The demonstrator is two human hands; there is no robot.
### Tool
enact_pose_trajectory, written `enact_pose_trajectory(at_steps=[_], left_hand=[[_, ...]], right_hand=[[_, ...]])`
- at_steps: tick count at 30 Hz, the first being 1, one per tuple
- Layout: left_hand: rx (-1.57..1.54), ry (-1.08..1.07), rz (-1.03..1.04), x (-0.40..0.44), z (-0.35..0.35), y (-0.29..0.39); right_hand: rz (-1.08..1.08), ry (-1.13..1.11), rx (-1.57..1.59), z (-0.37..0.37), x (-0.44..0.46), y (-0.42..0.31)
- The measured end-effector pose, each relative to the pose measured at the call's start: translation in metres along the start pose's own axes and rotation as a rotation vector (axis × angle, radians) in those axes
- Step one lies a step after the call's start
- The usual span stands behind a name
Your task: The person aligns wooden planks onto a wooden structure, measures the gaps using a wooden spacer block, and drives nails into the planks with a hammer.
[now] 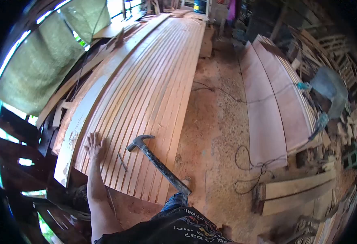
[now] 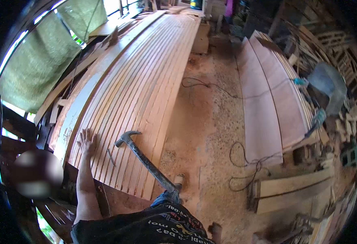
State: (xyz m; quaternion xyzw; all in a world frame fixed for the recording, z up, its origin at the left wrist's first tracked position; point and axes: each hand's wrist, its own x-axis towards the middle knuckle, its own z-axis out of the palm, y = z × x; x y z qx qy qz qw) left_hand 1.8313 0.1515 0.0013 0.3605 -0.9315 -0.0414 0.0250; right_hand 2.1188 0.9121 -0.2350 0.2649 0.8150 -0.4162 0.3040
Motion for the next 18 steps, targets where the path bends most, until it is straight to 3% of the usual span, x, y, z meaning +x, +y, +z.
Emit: enact_pose_trajectory(at_steps=[1,2,6,7,9,11,13,15,17,18], left_hand=[[-0.006,0.007,-0.04,0.001,-0.001,0.004],[-0.009,0.008,-0.082,0.002,-0.001,0.011],[-0.048,0.049,-0.18,0.003,0.006,0.037],[-0.1,0.025,-0.195,-0.001,-0.008,0.05],[-0.36,-0.066,0.294,0.011,0.032,0.036],[-0.578,-0.07,0.477,-0.064,-0.044,0.117],[-0.74,-0.278,0.61,-0.101,-0.053,0.157],[-0.387,-0.223,0.418,-0.133,-0.057,0.197],[-0.241,0.06,0.384,-0.146,-0.018,0.216],[-0.295,0.059,0.333,-0.151,-0.02,0.23]], right_hand=[[-0.287,0.051,-0.696,-0.013,-0.002,0.005],[-0.408,0.099,-0.788,-0.012,0.015,0.045],[-0.209,-0.025,-1.009,-0.051,0.105,0.077],[-0.042,0.0,-0.671,-0.072,0.13,0.066],[0.054,0.056,-0.353,-0.119,0.154,-0.001],[0.0,0.08,-0.131,-0.164,0.174,-0.069],[-0.096,0.083,-0.007,-0.199,0.197,-0.126],[-0.173,0.083,0.051,-0.218,0.214,-0.179],[-0.031,0.122,0.305,-0.217,0.215,-0.251],[-0.059,-0.003,0.368,-0.219,0.233,-0.259]])
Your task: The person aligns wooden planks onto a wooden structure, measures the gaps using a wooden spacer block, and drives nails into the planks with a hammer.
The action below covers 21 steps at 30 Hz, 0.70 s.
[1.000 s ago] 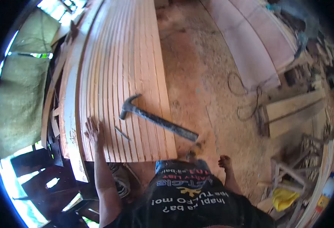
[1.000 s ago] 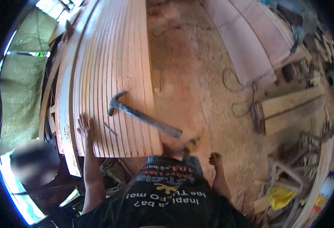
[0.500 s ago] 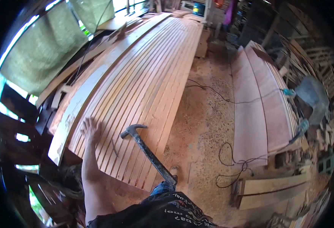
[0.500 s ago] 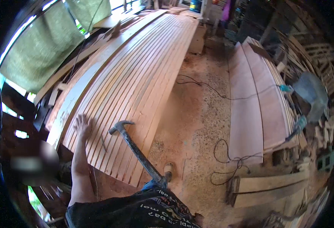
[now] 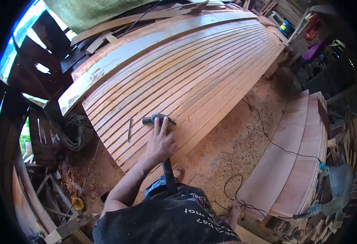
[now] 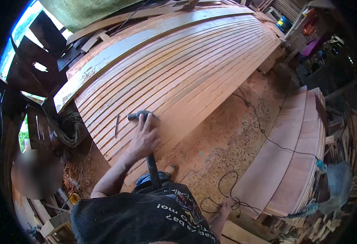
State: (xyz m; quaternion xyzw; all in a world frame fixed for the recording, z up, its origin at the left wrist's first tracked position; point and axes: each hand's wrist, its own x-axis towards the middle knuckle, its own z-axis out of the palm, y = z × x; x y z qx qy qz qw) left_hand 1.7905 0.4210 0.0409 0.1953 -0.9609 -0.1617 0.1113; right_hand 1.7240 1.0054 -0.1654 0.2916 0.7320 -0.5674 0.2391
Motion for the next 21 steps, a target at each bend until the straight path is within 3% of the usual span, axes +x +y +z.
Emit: enact_pose_trajectory(at_steps=[2,5,9,16,19,20,21], left_hand=[[-0.025,0.002,-0.068,0.003,0.003,0.012],[-0.014,0.037,-0.124,0.007,0.009,0.009],[-0.208,0.21,-0.264,0.009,0.003,0.026],[-0.228,0.458,-0.421,0.05,0.025,0.03],[-0.294,0.504,-0.545,0.086,0.011,0.027],[-0.354,0.499,-0.625,0.094,0.011,0.023],[-0.626,0.543,-0.663,0.104,0.016,0.008]], right_hand=[[0.005,-0.25,0.126,-0.002,0.039,-0.014],[0.004,-0.048,-0.228,0.039,0.034,-0.042],[0.105,-0.267,-0.487,0.053,0.054,-0.06],[0.053,-0.269,-0.519,0.058,0.1,-0.12],[0.096,-0.237,-0.283,0.057,0.168,-0.127],[-0.006,-0.243,-0.416,0.054,0.177,-0.144],[0.04,-0.221,-0.352,0.055,0.19,-0.149]])
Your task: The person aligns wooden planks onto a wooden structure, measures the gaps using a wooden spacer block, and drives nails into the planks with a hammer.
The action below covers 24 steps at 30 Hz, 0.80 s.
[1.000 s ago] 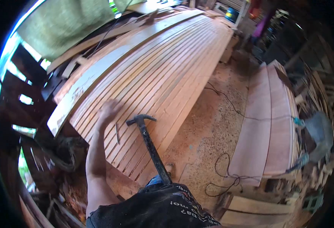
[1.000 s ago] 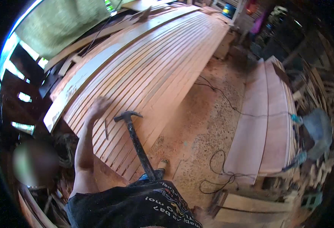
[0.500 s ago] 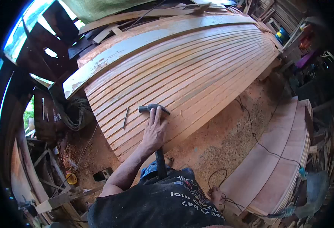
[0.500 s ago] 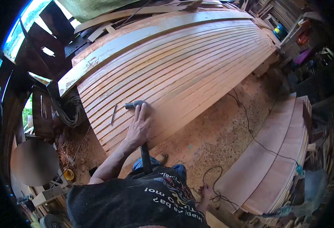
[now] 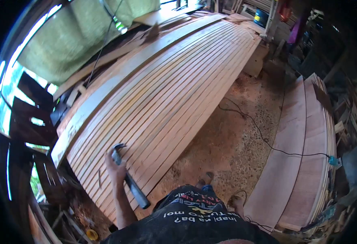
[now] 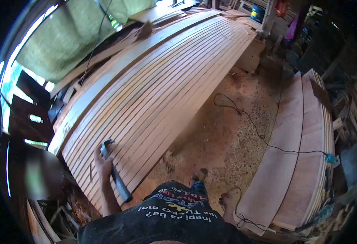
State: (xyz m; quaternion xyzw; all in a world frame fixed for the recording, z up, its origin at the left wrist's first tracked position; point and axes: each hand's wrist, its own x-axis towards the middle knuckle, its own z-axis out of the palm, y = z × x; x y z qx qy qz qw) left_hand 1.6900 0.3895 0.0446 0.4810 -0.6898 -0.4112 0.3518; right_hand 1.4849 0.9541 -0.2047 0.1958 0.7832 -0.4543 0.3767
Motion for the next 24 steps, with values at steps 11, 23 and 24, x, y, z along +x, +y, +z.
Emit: enact_pose_trajectory(at_steps=[11,23,24], left_hand=[[-0.57,0.218,-0.333,0.077,0.094,0.041],[-0.775,-0.128,-0.205,0.193,0.356,0.167],[-0.716,-0.196,-0.14,0.209,0.394,0.183]], right_hand=[[0.067,0.013,0.117,-0.1,0.161,-0.051],[-0.514,-0.223,0.2,-0.095,0.207,-0.464],[-0.513,-0.279,0.201,-0.088,0.19,-0.5]])
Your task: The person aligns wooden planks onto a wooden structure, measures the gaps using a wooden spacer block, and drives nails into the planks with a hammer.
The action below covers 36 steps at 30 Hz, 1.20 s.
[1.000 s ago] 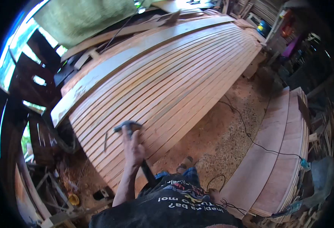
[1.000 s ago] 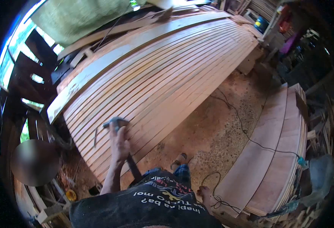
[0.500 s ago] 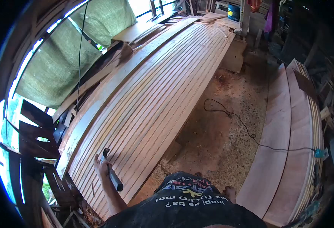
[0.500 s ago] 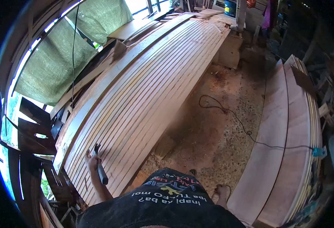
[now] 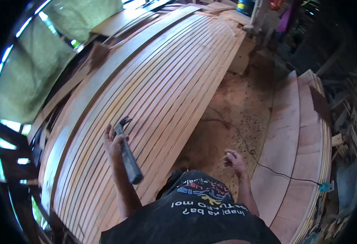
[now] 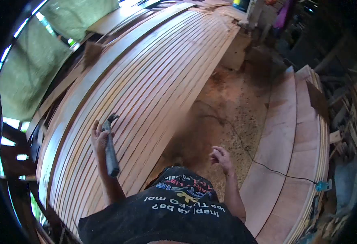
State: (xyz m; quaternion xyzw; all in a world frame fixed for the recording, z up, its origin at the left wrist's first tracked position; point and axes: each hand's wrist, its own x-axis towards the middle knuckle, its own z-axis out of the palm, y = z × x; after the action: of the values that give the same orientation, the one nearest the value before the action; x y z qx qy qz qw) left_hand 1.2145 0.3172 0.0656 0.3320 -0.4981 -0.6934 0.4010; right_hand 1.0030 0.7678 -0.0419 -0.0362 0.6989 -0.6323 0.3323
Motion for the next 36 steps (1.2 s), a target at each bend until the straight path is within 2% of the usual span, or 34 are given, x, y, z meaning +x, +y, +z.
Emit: enact_pose_trajectory(at_steps=[4,6,8,9,12,14,15,16,18,20,22,25,29,32,36], left_hand=[[0.025,-0.179,0.134,0.067,0.152,-0.043],[0.163,-0.218,0.429,0.098,0.221,-0.082],[0.253,-0.236,0.653,0.093,0.29,-0.083],[0.224,-0.257,0.634,0.086,0.319,-0.08],[0.275,-0.353,0.645,0.067,0.385,-0.068],[0.283,-0.551,0.72,0.088,0.414,-0.089],[0.276,-0.666,0.622,0.103,0.419,-0.094],[0.399,-0.622,0.75,0.129,0.426,-0.093],[0.858,-0.404,0.891,0.202,0.424,-0.124],[1.29,-0.231,0.621,0.252,0.406,-0.125],[1.593,-0.093,0.394,0.285,0.38,-0.14],[1.685,-0.084,0.157,0.297,0.369,-0.138],[1.632,0.013,0.186,0.31,0.376,-0.142],[1.637,0.024,0.06,0.341,0.381,-0.143],[1.651,0.075,0.087,0.38,0.393,-0.143]], right_hand=[[-0.038,-0.308,0.105,0.047,0.051,-0.108],[-0.078,-0.483,0.255,0.079,0.071,-0.136],[-0.198,-0.686,0.39,0.097,0.101,-0.173],[0.006,-0.598,0.546,0.101,0.096,-0.206],[-0.003,-0.453,0.263,0.077,0.152,-0.225],[-0.016,-0.386,0.255,0.063,0.175,-0.248],[-0.019,-0.36,0.206,0.044,0.19,-0.249],[-0.025,-0.334,0.152,0.024,0.204,-0.253],[-0.061,-0.279,0.081,-0.012,0.221,-0.261],[-0.083,-0.277,0.04,-0.053,0.236,-0.257],[-0.057,-0.262,-0.046,-0.092,0.248,-0.26],[-0.075,-0.283,-0.093,-0.128,0.267,-0.265],[-0.001,-0.306,-0.148,-0.139,0.292,-0.285],[-0.013,-0.362,-0.197,-0.148,0.323,-0.285],[-0.022,-0.449,-0.28,-0.14,0.358,-0.308]])
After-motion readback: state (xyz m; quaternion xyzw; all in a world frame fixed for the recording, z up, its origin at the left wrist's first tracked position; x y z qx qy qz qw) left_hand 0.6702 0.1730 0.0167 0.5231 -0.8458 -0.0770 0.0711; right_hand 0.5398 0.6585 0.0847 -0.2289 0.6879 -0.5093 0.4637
